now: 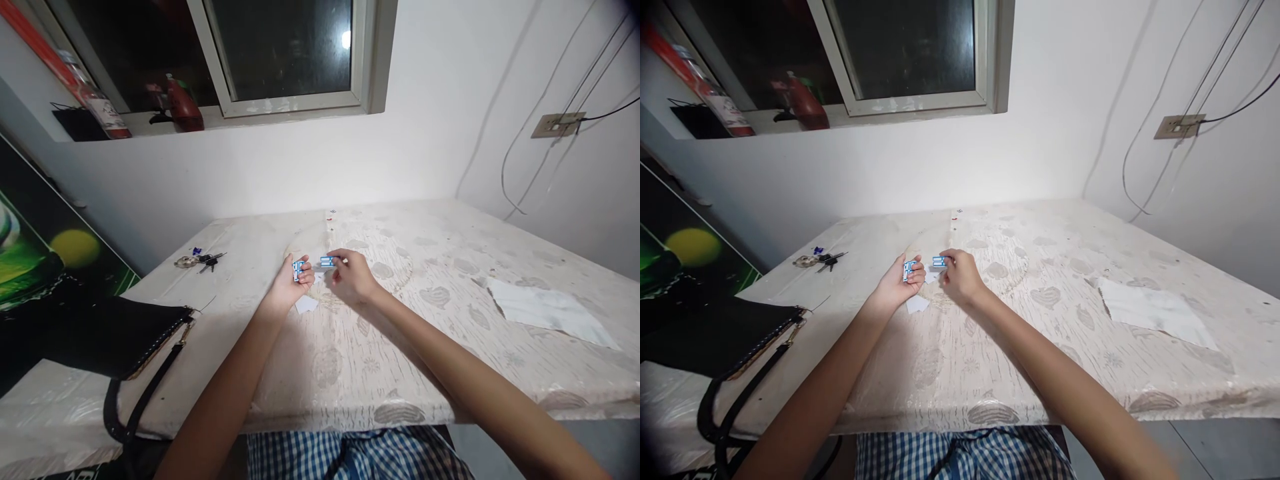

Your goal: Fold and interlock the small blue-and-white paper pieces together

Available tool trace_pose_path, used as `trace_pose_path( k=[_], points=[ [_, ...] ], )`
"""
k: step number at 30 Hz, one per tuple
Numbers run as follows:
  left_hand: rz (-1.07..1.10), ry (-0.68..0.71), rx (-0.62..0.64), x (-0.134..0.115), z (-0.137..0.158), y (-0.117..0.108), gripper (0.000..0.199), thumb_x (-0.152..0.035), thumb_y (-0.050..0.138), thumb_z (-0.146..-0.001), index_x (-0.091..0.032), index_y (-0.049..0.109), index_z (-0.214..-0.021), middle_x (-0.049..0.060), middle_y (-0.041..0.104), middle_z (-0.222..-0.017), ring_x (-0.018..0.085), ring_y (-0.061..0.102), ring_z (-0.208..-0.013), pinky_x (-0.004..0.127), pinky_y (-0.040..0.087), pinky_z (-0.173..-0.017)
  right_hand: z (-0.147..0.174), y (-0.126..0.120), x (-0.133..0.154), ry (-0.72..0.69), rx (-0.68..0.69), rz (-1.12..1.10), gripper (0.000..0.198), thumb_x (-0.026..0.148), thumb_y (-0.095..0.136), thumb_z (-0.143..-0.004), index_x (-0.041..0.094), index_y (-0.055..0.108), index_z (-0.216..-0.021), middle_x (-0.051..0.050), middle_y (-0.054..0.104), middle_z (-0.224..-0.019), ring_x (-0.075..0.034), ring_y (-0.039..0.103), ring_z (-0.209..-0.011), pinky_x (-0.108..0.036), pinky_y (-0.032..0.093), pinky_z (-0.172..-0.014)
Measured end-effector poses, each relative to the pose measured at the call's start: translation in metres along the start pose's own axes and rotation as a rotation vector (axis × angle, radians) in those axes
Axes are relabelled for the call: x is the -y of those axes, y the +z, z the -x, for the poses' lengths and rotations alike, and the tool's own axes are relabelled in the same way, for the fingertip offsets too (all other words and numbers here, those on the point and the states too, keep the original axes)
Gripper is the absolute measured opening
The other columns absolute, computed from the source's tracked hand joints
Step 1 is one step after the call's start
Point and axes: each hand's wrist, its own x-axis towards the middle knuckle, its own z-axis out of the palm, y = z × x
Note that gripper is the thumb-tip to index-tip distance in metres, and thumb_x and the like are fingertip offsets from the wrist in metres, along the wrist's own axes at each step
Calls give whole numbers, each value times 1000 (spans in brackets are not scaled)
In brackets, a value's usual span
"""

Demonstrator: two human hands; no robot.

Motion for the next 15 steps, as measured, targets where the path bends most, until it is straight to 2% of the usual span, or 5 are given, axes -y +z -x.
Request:
trace_pose_path(
  k=[3,6,9,15],
  points=[
    [-45,-105,6,5,0,1,35,-35,23,-91,-13,48,-78,0,40,-53,7,31,-37,15,28,-32,-5,-10,8,-9,-62,-219,34,19,48,-76,13,55,-109,0,54,-70,-9,50,-48,-24,43,-48],
    [-118,-174,53,14,-2,3,33,-32,26,-90,-13,50,-79,3,45,-57,7,35,-40,14,31,-34,-7,-16,14,-5,27,-344,35,21,57,-68,13,58,-103,1,54,-71,-8,48,-49,-22,41,-46],
    [-191,-198,95,22,-3,4,26,-25,31,-88,-13,52,-78,5,48,-60,8,42,-44,14,35,-37,-5,-16,16,30,133,-344,25,19,58,-67,11,63,-90,0,57,-65,-7,46,-50,-21,39,-49],
    [-205,-141,24,30,-3,6,18,-18,39,-84,-13,51,-71,3,48,-57,10,50,-48,17,40,-39,3,-13,19,87,293,-347,22,17,55,-71,10,66,-90,-2,61,-67,-9,51,-57,-23,43,-56]
  ],
)
